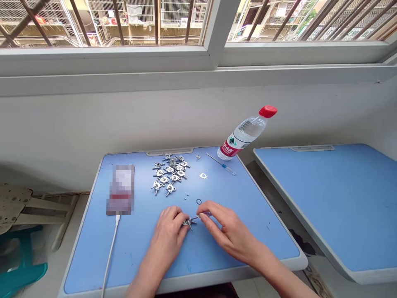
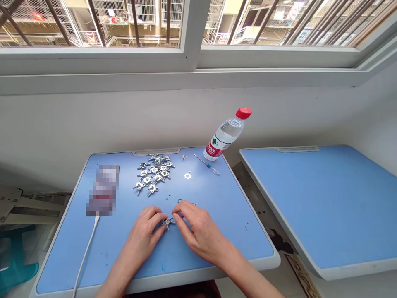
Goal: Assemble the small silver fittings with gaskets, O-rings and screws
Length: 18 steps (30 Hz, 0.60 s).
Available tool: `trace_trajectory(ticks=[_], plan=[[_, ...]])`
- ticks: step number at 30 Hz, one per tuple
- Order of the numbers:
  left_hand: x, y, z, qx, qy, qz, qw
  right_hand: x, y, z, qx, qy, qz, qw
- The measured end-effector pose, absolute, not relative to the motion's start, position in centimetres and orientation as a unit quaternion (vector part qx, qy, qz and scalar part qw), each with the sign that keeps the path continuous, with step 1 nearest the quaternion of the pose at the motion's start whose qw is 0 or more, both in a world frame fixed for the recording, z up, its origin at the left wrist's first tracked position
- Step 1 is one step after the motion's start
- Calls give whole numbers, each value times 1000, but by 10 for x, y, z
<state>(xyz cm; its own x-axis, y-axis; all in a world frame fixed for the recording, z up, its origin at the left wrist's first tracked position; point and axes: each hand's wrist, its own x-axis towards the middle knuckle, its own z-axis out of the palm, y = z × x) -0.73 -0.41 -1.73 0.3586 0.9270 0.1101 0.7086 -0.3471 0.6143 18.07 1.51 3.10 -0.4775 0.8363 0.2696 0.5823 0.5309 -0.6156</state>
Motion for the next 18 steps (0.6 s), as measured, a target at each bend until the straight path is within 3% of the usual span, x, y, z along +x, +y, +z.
trace_trajectory(ticks=[14, 18], plan=[[-8, -5, -17, 792, 517, 231, 229, 183, 22, 37, -472, -761, 266, 356], [-9, -6, -16, 791, 523, 230, 217, 189, 38, 30, -480, -785, 250, 301]])
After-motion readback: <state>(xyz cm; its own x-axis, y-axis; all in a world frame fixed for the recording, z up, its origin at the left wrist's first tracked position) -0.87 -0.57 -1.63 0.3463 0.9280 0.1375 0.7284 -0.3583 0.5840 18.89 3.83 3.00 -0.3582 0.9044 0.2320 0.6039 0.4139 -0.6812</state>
